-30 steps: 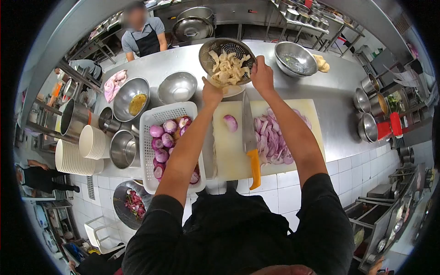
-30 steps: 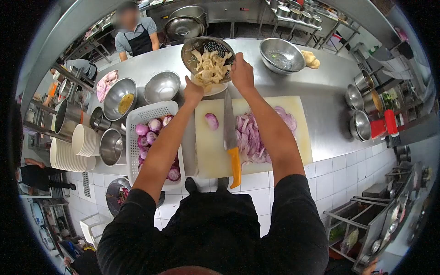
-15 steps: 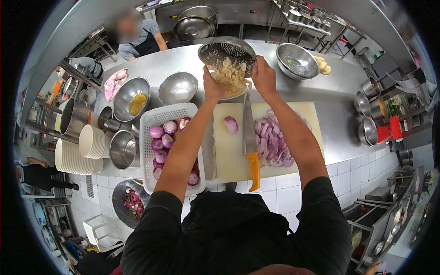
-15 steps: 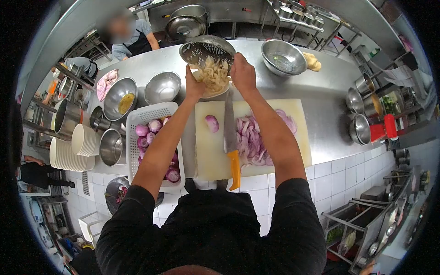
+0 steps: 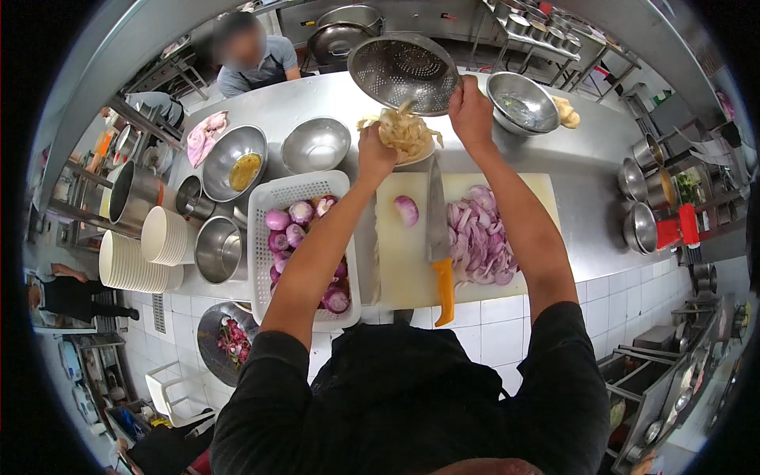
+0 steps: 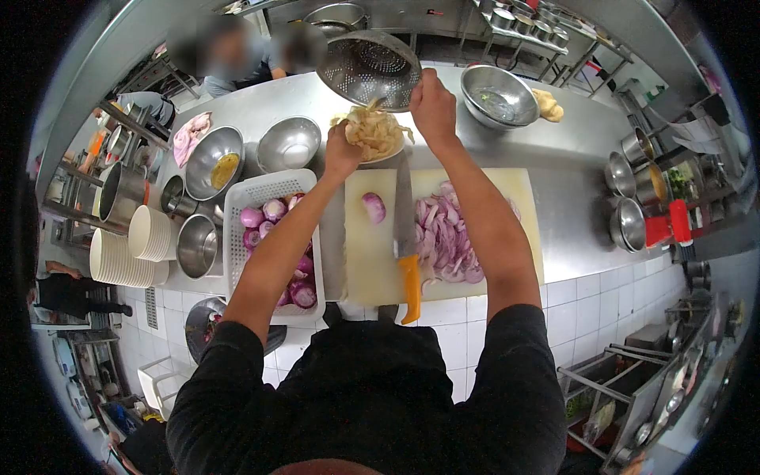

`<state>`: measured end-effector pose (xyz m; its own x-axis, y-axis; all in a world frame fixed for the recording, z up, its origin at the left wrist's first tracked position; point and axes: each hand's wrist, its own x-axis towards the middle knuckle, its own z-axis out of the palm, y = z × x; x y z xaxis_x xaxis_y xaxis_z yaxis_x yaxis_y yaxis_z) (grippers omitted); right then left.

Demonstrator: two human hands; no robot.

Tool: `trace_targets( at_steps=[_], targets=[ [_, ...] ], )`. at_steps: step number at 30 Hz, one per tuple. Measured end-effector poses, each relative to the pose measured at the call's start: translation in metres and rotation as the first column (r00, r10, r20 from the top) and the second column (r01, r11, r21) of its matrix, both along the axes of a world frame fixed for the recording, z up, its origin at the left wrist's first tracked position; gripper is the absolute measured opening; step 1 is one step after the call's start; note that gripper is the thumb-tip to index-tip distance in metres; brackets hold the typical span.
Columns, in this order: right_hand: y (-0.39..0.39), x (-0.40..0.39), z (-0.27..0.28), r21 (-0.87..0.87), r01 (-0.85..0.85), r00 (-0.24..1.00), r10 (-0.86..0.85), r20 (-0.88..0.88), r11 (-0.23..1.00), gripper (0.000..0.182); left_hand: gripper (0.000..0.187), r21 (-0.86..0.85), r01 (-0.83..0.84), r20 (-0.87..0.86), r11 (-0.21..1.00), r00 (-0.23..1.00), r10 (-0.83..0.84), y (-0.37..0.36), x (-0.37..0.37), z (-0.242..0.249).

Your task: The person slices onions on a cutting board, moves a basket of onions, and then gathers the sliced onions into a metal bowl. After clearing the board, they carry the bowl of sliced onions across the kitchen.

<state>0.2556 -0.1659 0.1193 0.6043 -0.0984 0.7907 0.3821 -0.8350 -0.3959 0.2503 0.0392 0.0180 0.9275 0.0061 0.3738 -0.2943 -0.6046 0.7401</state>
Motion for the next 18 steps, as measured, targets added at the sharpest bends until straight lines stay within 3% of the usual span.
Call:
trace_targets(
  at_steps=[4, 7, 10, 12, 13, 15, 18],
  targets=[
    [0.003, 0.006, 0.004, 0.046, 0.001, 1.0, 0.0, -0.022, 0.999, 0.019, 0.049, 0.011, -0.088, -0.059, 0.996, 0.994, 0.089, 0.005, -0.016, 0.009],
    [0.007, 0.002, 0.012, 0.079, 0.053, 0.979, -0.036, -0.202, 0.995, 0.022, 0.041, 0.068, -0.011, -0.25, 0.998, 0.968, 0.028, 0.014, -0.019, 0.019],
    [0.008, 0.007, 0.014, 0.14, 0.116, 0.969, -0.081, -0.234, 0.983, 0.028, 0.037, 0.084, 0.004, -0.245, 0.996, 0.969, 0.017, 0.019, -0.019, 0.018],
    [0.008, 0.009, 0.011, 0.17, 0.202, 0.95, -0.151, -0.273, 0.965, 0.033, 0.039, -0.021, 0.012, -0.231, 1.0, 0.973, -0.017, 0.018, -0.028, 0.018],
    [0.0, 0.018, 0.003, 0.156, 0.163, 0.969, -0.129, -0.211, 0.974, 0.032, 0.039, -0.074, 0.012, -0.217, 0.997, 0.976, -0.028, 0.018, -0.031, 0.023],
    [-0.011, 0.04, -0.021, 0.138, 0.244, 0.96, -0.219, -0.176, 0.96, 0.032, 0.04, -0.085, -0.01, -0.235, 0.996, 0.972, -0.011, 0.018, -0.036, 0.026],
    [0.014, 0.03, 0.006, 0.584, 0.221, 0.857, 0.13, -0.498, 0.781, 0.034, 0.045, -0.095, -0.009, -0.187, 0.995, 0.982, -0.009, 0.027, -0.045, 0.03]
  ],
)
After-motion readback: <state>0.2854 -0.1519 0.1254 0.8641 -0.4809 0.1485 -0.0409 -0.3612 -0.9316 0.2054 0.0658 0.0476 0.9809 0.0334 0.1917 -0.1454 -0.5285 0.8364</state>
